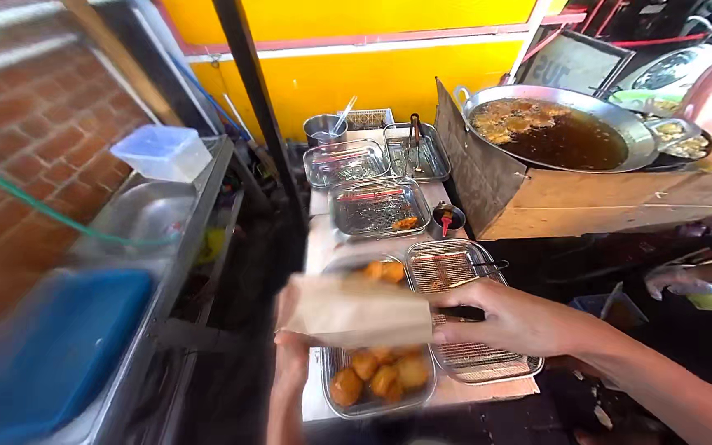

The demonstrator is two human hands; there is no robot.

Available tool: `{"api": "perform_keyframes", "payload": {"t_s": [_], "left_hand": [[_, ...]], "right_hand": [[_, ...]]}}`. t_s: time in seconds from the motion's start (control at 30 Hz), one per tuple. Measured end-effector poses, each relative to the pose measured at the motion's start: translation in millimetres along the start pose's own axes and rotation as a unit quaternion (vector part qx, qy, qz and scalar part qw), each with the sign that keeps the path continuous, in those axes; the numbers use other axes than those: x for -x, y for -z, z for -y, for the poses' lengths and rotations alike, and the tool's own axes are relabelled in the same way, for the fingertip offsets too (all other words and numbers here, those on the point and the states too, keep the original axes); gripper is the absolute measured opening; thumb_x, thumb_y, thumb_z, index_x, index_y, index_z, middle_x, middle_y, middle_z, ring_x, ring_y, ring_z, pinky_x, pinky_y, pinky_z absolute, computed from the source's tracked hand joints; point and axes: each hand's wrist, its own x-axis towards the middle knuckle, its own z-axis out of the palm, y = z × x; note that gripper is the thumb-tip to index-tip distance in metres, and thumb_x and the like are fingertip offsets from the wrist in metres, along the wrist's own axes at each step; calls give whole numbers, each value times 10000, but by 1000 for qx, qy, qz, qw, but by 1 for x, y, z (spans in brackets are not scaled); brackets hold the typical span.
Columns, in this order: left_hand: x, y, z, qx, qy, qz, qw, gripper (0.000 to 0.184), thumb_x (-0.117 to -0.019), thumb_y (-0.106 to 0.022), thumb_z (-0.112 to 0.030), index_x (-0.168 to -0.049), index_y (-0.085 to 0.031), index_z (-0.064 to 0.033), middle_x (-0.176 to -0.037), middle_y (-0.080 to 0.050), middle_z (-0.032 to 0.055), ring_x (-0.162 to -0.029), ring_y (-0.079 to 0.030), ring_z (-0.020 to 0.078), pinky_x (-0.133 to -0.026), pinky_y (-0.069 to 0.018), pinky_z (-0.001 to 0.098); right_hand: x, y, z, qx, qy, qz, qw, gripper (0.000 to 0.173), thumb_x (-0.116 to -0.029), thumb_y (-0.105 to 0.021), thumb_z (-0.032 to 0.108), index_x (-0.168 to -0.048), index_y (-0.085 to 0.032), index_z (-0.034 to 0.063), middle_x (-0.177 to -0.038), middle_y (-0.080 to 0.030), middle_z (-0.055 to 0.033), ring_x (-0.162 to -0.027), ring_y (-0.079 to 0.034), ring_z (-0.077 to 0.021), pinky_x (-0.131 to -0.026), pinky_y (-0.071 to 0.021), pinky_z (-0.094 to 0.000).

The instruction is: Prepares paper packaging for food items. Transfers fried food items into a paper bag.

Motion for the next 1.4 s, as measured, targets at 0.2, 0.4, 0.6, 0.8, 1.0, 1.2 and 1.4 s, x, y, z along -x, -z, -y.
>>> {"api": "perform_keyframes", "payload": {"t_s": [0.2, 0.4, 0.6, 0.8, 1.0, 1.2, 1.4], "left_hand": [[13, 19, 8, -15, -48, -51, 997, 924, -886, -412, -819, -1435, -299, -85, -1217, -642, -56, -1160, -644, 63, -966, -573, 346], [31, 8, 40, 256, 149, -159, 942, 1096, -590, -563, -959, -1382, -518, -204, -1154, -724, 39, -1061, -712, 205, -851, -617, 495], [89, 85, 58, 284, 142, -264, 911, 958, -657, -538, -939, -1363, -568, -292, -1209, -720, -1, -1118, -697, 195, -874, -607, 513], [127, 144, 36, 219, 112, -348, 905, 882, -837, -353, -887, -1450, -462, -261, -1319, -657, -1, -1209, -641, 184, -955, -565, 498], [127, 133, 29, 252, 111, -354, 894, 877, -774, -418, -911, -1369, -556, -283, -1239, -703, -8, -1158, -673, 181, -925, -583, 499], [121, 104, 45, 305, 145, -300, 892, 906, -730, -463, -930, -1355, -578, -285, -1239, -706, 20, -1146, -681, 218, -910, -585, 528], [117, 79, 60, 283, 168, -303, 894, 895, -849, -403, -869, -1443, -478, -205, -1272, -672, 78, -1156, -670, 226, -881, -592, 513]], "right_hand": [[-41, -11, 63, 183, 0, 10, 983, 279, -992, -620, 364, -942, -675, 96, -805, -649, -76, -795, -655, -248, -683, -510, -483], [-68, -27, 92, 317, 4, 51, 947, 408, -1022, -575, 446, -1237, -638, 106, -906, -673, -107, -868, -676, -308, -716, -523, -516], [-25, 9, 9, 247, -24, 73, 966, 595, -948, -614, 622, -1465, -576, 328, -836, -673, 59, -753, -623, -108, -749, -542, -397], [-34, -113, -74, 318, -247, 190, 895, 587, -988, -643, 352, -1474, -502, 54, -1220, -633, -310, -1028, -656, -505, -830, -506, -663], [-48, -161, -91, 386, -286, 203, 853, 507, -986, -602, 168, -1435, -492, -40, -1217, -628, -321, -995, -684, -474, -791, -550, -573], [-48, -162, -69, 376, -304, 239, 842, 272, -944, -559, -8, -1195, -615, -98, -1172, -657, -284, -1069, -665, -451, -817, -548, -561], [-58, -184, -98, 383, -258, 223, 858, 307, -957, -491, -76, -1247, -579, -126, -1158, -647, -309, -1033, -675, -466, -801, -556, -564]]}}
